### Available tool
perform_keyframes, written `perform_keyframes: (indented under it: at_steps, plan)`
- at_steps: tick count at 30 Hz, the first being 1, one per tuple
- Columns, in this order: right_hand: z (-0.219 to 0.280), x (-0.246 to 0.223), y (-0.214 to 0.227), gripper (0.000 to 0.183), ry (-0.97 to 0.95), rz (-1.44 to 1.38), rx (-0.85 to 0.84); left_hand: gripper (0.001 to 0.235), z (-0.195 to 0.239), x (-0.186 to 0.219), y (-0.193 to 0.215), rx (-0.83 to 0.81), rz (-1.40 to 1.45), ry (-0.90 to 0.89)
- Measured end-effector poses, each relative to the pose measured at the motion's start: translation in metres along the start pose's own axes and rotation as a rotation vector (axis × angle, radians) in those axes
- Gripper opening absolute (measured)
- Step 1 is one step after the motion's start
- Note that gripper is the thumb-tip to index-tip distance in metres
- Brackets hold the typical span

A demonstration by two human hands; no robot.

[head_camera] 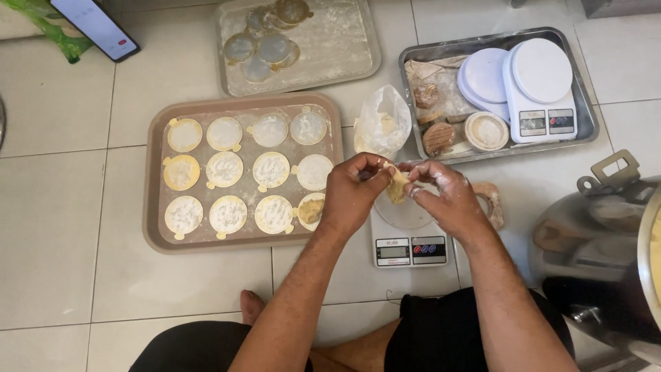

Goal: The person scoops dough from a large metal bowl, weighs portions on a digital scale, and places them into a tray of circular molds. The person repeats this process for multiple portions.

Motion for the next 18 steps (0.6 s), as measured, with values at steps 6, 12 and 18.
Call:
perform_keyframes:
  at_steps: [6,12,18]
  plan:
    - [-0.001,0.023,-0.007,0.032,-0.1,-0.312,0.015,0.011,0.003,0.01,-0.004,-0.005,0.093,0.006]
    - [-0.001,0.007,0.01,0.03,-0.138,-0.1,0.092,0.012,0.002,0.023,0.005,0.026,0.136,0.011]
    - [0.0,0.0,0.017,0.023,-0.019,0.055,0.164,0.017,0.007,0.017,-0.007,-0.095,0.196,0.071]
Point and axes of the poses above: each hand's wrist, its own z-axis away from the middle knuckle, its own y-axis out of the back of the hand, x = y × z, the point moved 9 cm from there along -z, towards the middle knuckle, and after that the axes turned 6 degrees about x, right-handed, at the moved point
